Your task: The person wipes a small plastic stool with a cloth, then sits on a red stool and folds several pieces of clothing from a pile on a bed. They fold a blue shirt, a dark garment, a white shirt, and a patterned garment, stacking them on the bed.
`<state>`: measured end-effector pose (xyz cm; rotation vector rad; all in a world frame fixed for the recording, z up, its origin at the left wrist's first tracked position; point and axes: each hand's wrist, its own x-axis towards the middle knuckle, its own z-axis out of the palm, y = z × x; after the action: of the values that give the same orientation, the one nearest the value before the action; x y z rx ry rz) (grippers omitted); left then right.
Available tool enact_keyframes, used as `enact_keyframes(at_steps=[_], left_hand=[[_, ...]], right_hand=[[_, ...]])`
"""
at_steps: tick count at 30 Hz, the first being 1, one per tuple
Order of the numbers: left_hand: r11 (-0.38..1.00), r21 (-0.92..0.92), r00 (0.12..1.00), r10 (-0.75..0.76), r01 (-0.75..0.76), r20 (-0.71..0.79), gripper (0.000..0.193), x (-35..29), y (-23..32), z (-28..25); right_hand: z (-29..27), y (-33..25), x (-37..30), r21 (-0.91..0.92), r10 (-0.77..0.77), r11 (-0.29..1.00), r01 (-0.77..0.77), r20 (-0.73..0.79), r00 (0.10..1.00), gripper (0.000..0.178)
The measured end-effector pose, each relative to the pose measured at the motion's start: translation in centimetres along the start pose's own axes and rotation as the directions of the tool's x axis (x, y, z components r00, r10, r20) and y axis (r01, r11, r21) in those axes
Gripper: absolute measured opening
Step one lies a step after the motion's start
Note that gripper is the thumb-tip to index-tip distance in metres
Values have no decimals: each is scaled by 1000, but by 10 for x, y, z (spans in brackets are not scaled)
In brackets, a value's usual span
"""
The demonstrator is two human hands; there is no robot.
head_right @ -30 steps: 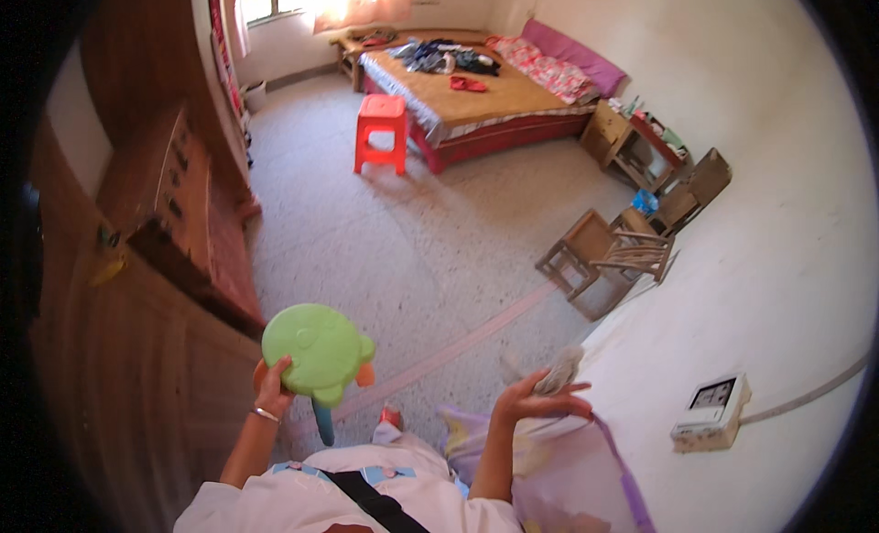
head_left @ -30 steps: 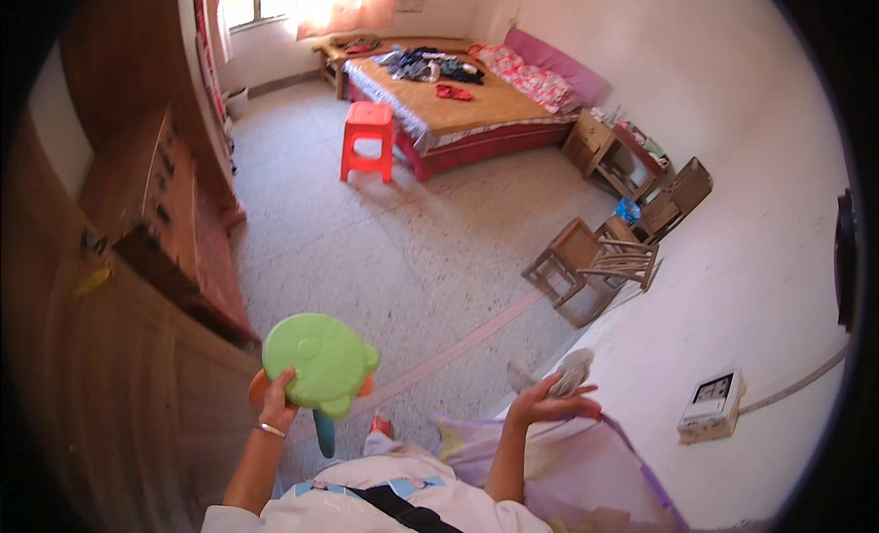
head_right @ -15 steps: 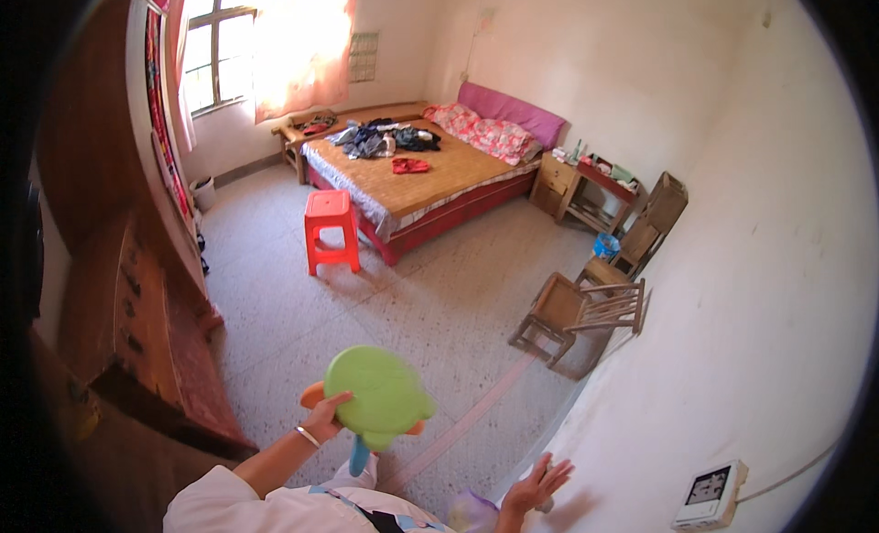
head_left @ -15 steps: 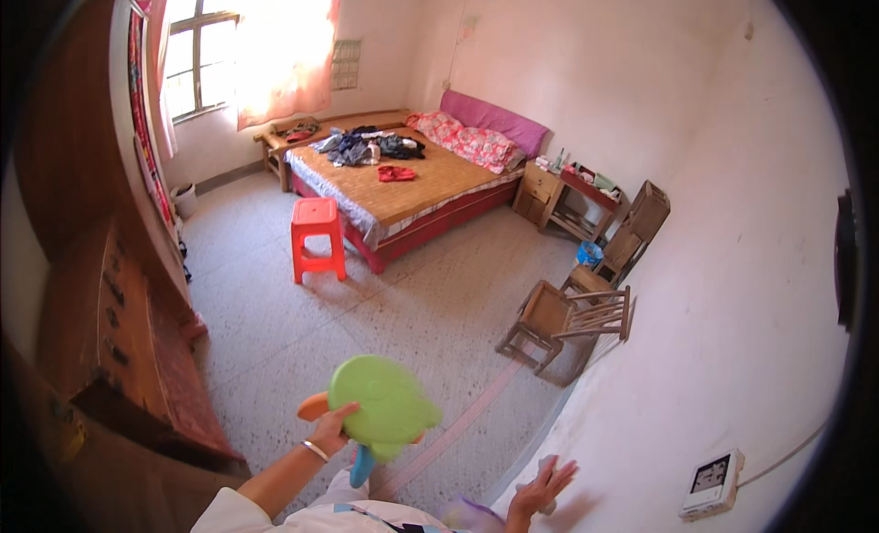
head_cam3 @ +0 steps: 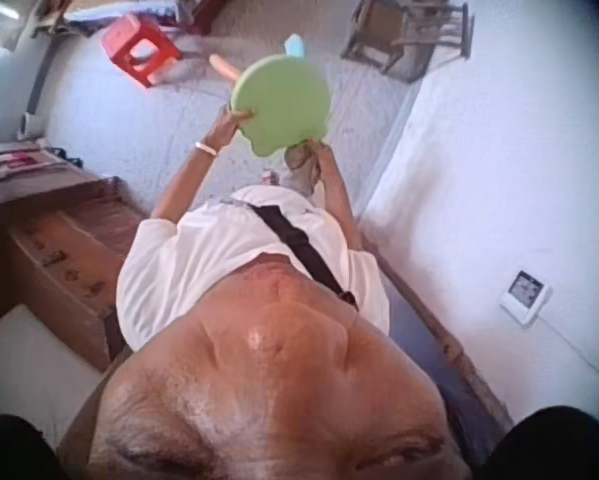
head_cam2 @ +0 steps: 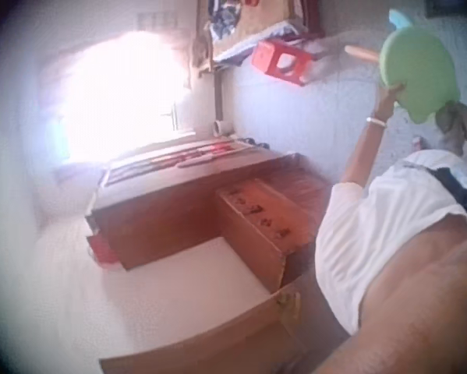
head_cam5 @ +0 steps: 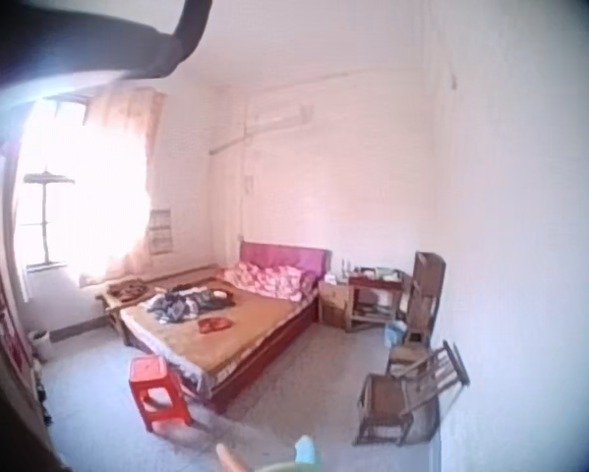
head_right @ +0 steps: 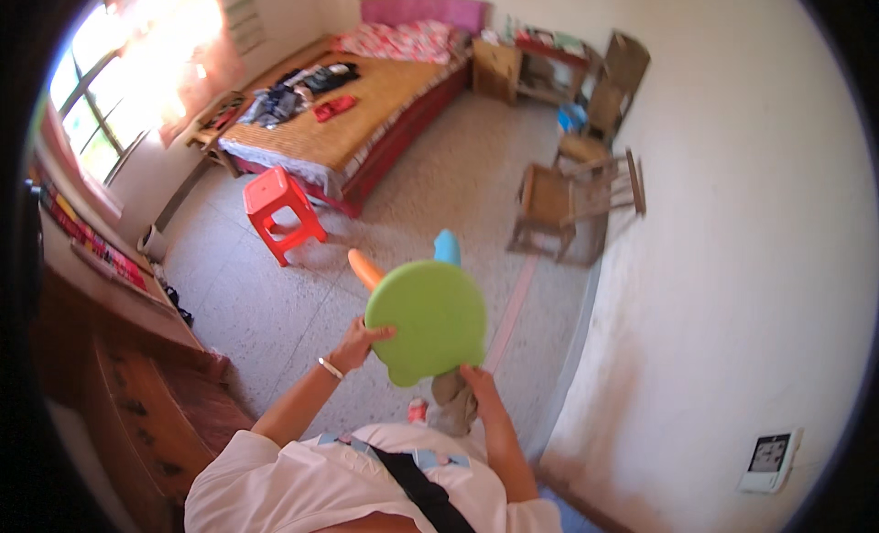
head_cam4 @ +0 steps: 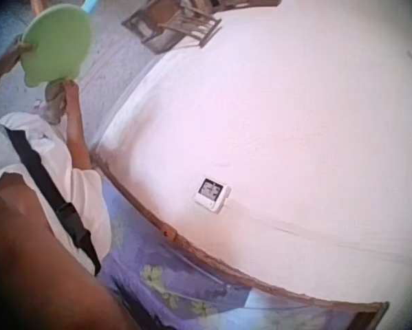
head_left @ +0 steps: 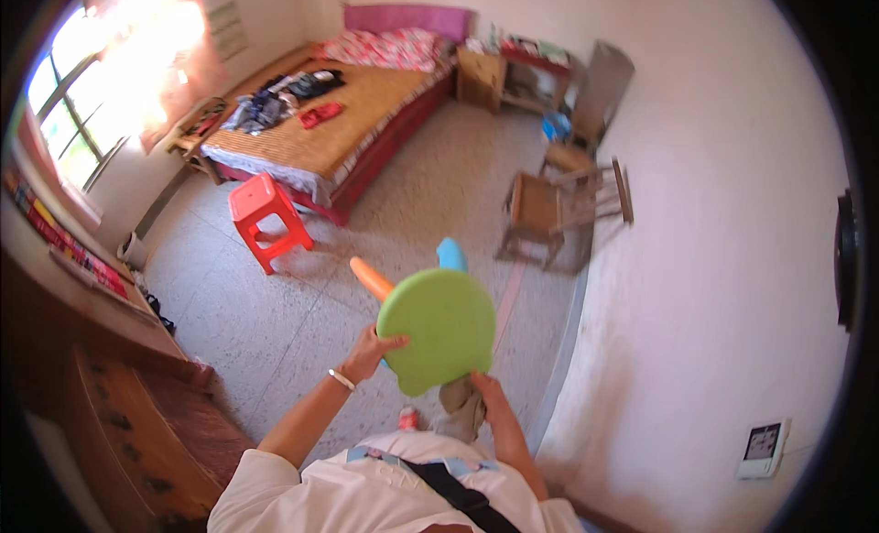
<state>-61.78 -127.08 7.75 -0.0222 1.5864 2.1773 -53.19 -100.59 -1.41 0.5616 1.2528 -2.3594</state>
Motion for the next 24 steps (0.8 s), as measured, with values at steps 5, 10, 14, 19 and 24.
enact_keyframes(at_steps=[5, 10, 14, 19, 24], left_hand=[[985, -63, 983, -156, 163, 91, 40, 58, -6, 11], [957, -68, 959, -281, 282, 25, 43, 133, -28, 20], [900, 37, 897, -430, 435, -100, 58, 213, -37, 45], [831, 232, 852, -437, 505, -289, 77, 256, -101, 64], [738, 301, 780, -625, 603, -31, 57, 240, -177, 100]], right_hand=[[-7, -10, 33, 200, -7, 980, 17, -51, 999, 48], [-36, -37, 85, 338, 10, 941, 29, -112, 994, 50], [-79, -72, 157, 476, 103, 879, -18, -154, 983, 46], [-162, -101, 271, 299, 83, 954, 25, -341, 937, 51], [-284, -83, 403, 159, 98, 987, -6, -579, 809, 54]])
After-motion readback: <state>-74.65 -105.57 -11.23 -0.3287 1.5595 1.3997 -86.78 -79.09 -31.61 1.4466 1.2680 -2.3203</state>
